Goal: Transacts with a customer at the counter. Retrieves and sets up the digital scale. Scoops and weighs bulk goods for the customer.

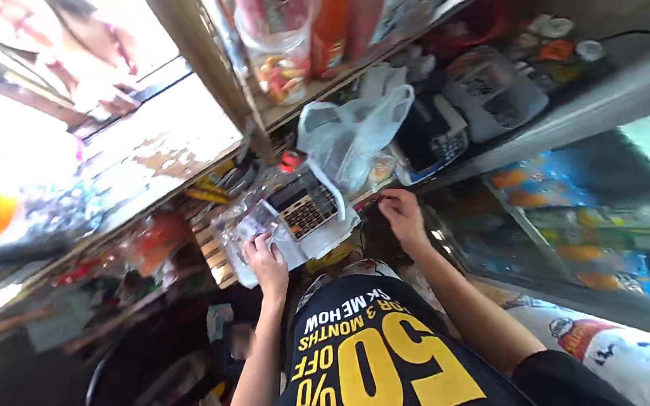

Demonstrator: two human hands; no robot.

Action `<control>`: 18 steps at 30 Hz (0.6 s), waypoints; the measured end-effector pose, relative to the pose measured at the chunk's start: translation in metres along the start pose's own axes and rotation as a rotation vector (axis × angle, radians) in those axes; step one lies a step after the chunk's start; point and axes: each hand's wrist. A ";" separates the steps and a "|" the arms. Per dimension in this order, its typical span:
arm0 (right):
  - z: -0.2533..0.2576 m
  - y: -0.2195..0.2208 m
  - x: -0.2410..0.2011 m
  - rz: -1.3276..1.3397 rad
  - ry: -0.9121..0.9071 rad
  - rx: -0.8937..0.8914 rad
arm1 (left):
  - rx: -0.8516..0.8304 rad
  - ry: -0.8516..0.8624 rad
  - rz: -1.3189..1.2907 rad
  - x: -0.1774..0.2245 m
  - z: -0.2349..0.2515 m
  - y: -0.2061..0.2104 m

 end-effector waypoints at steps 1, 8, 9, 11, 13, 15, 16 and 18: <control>0.009 -0.022 0.009 -0.001 0.049 0.107 | -0.031 0.048 -0.018 0.019 0.003 0.006; 0.055 -0.113 0.025 0.156 0.153 0.250 | -0.050 -0.226 0.136 0.083 0.076 0.029; 0.056 -0.122 0.027 0.138 0.120 0.223 | -0.045 -0.357 0.176 0.075 0.084 0.023; 0.057 -0.136 0.034 0.096 0.043 0.161 | -0.053 -0.559 0.205 0.052 0.087 0.008; 0.057 -0.140 0.040 0.068 -0.030 0.080 | -0.021 -0.626 0.202 0.029 0.078 -0.006; 0.057 -0.137 0.034 0.050 -0.063 -0.007 | -0.039 -0.617 0.190 0.014 0.072 -0.010; 0.056 -0.134 0.028 0.043 -0.070 -0.058 | -0.056 -0.589 0.169 0.011 0.071 -0.007; 0.058 -0.123 0.015 0.015 -0.109 -0.178 | -0.045 -0.565 0.130 0.007 0.073 0.009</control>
Point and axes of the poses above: each hand's wrist, its own z-axis towards the middle knuckle, its own y-axis out of the palm, x = y × z, and after that the axes turned 6 degrees about -z, right-handed
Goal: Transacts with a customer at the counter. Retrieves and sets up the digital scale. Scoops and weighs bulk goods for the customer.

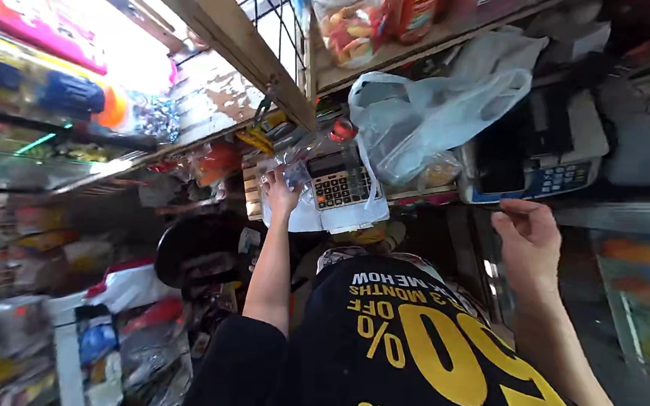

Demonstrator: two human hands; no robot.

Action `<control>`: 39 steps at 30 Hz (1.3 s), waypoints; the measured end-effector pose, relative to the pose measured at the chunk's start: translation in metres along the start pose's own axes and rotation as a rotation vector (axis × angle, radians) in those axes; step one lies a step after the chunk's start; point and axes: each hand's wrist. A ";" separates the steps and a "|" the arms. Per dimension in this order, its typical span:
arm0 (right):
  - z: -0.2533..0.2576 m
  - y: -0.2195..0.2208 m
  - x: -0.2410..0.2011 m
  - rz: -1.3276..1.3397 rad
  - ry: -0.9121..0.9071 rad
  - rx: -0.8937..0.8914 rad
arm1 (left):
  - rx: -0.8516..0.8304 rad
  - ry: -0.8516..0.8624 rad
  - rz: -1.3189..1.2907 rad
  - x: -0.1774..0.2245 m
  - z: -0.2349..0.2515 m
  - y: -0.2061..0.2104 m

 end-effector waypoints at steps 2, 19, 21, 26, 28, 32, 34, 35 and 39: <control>0.009 0.014 -0.013 -0.047 -0.067 -0.117 | 0.081 -0.030 -0.067 0.002 0.008 0.016; 0.062 0.045 -0.071 0.379 -0.153 -0.537 | -0.403 0.419 -0.822 0.181 -0.131 0.035; 0.086 0.008 -0.064 0.381 -0.107 -0.255 | -0.442 0.506 -0.708 0.203 -0.126 0.046; 0.210 -0.092 -0.031 0.213 -0.045 0.504 | -0.501 0.643 -0.616 0.225 -0.127 0.062; 0.274 -0.119 -0.019 0.162 0.000 0.654 | -0.509 0.619 -0.585 0.221 -0.128 0.072; 0.358 -0.136 -0.016 0.422 0.048 0.453 | -0.581 0.516 -0.496 0.209 -0.124 0.093; 0.363 -0.138 -0.015 0.412 0.029 0.401 | -0.646 0.425 -0.481 0.210 -0.123 0.107; 0.357 -0.137 -0.014 0.330 -0.020 0.429 | -0.685 0.345 -0.468 0.215 -0.123 0.114; 0.267 -0.111 -0.019 -0.129 -0.077 0.414 | -0.797 -0.008 -0.605 0.241 -0.130 0.157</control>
Point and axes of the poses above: each hand's wrist, its own z-axis towards the middle knuckle, its own y-axis out of the palm, x = y × z, and after that the axes turned 6 degrees about -z, right-handed
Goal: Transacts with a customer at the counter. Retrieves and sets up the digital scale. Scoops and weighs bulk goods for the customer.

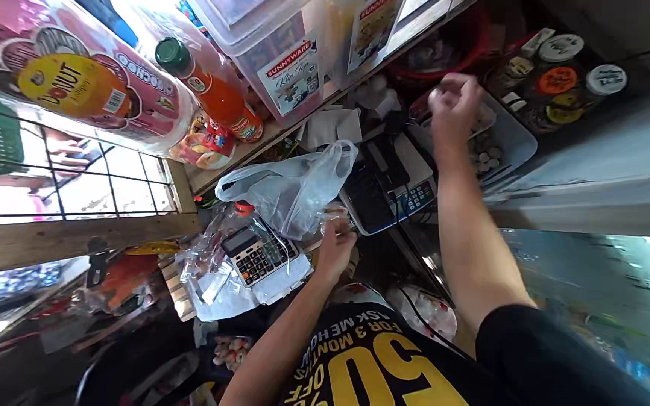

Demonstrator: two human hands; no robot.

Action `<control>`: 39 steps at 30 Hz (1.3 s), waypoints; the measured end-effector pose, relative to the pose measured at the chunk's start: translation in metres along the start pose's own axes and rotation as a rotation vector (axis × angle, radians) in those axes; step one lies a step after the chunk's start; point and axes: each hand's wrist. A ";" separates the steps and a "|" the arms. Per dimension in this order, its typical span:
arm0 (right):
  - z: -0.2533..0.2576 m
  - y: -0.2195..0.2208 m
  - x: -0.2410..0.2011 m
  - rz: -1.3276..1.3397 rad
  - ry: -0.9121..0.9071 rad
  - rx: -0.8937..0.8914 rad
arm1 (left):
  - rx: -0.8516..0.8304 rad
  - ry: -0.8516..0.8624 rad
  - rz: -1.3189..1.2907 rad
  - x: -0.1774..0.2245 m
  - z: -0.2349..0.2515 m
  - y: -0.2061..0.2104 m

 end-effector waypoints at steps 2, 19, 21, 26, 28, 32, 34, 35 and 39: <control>-0.051 0.001 0.006 -0.165 0.005 -0.177 | 0.010 -0.117 -0.155 -0.003 0.015 0.021; -0.134 -0.021 0.029 0.125 0.361 -0.349 | 0.030 -0.228 -0.341 0.006 0.006 0.024; -0.149 -0.031 0.025 0.411 0.468 -0.122 | 0.005 -0.244 -0.286 0.001 0.002 0.018; -0.128 -0.037 0.041 0.522 0.476 0.318 | -0.093 -0.233 -0.132 0.001 -0.014 0.015; -0.112 -0.038 0.051 0.398 0.512 0.390 | -0.144 -0.178 -0.066 0.014 -0.016 0.017; -0.099 -0.037 0.043 0.095 0.595 0.392 | -0.211 0.007 0.235 0.064 0.004 0.030; -0.101 -0.036 0.039 -0.011 0.580 0.370 | -0.236 0.096 0.360 0.088 0.026 0.043; -0.104 -0.034 0.039 -0.018 0.554 0.355 | -0.245 0.133 0.398 0.098 0.039 0.050; -0.134 -0.027 0.033 -0.021 0.363 0.349 | -0.252 0.182 0.484 0.136 0.092 0.095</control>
Point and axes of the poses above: each hand's wrist, its own z-axis towards the middle knuckle, its own y-axis out of the palm, x = y × z, and after that the axes turned 6 degrees about -z, right-handed
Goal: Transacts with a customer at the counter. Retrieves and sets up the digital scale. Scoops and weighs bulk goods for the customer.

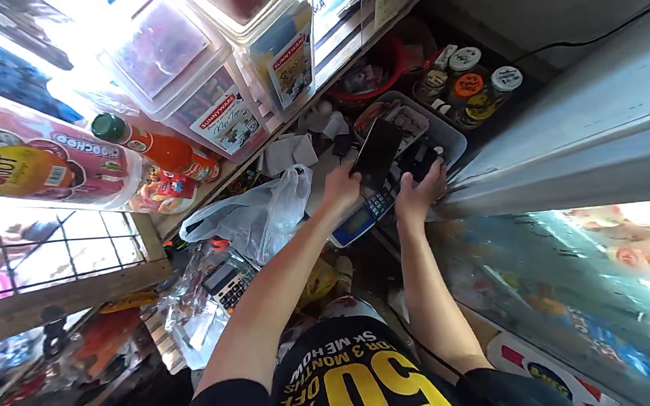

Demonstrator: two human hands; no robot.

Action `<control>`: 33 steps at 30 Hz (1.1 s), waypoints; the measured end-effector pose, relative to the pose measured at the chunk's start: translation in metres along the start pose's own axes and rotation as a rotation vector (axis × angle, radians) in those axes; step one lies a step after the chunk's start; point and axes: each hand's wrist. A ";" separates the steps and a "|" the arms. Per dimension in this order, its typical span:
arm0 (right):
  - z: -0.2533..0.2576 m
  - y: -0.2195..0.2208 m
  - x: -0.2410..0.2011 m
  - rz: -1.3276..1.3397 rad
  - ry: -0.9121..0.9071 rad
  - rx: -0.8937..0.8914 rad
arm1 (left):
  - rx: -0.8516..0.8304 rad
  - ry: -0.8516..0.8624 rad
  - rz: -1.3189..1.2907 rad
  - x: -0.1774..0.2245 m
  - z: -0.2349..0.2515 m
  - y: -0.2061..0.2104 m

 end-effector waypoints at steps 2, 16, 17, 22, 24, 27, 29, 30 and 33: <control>-0.018 -0.004 0.012 0.059 -0.153 0.039 | -0.004 0.001 0.024 0.013 0.033 0.010; -0.084 -0.022 0.052 -0.006 -0.385 -0.486 | 0.409 -0.234 -0.541 -0.097 -0.083 0.036; -0.082 -0.017 0.048 -0.049 -0.415 -0.527 | 0.450 -0.343 -0.643 -0.107 -0.091 0.042; -0.064 0.024 0.035 -0.299 -0.578 -0.617 | 0.424 -0.487 -0.799 -0.121 -0.084 0.054; -0.058 0.038 0.033 -0.400 -0.556 -0.584 | 0.435 -0.495 -0.802 -0.123 -0.078 0.056; -0.056 0.038 0.025 -0.474 -0.427 -0.552 | 0.446 -0.533 -0.826 -0.124 -0.072 0.059; -0.055 0.033 0.023 -0.456 -0.362 -0.528 | 0.457 -0.588 -0.849 -0.131 -0.068 0.066; -0.054 0.030 0.023 -0.448 -0.336 -0.521 | 0.457 -0.606 -0.861 -0.135 -0.068 0.071; -0.044 0.031 0.029 -0.406 -0.298 -0.487 | 0.457 -0.570 -0.916 -0.136 -0.071 0.081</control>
Point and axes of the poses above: each hand's wrist, its own z-axis towards the middle knuckle, its own y-axis out of the palm, x = y × z, and after that the axes turned 6 degrees about -z, right-handed
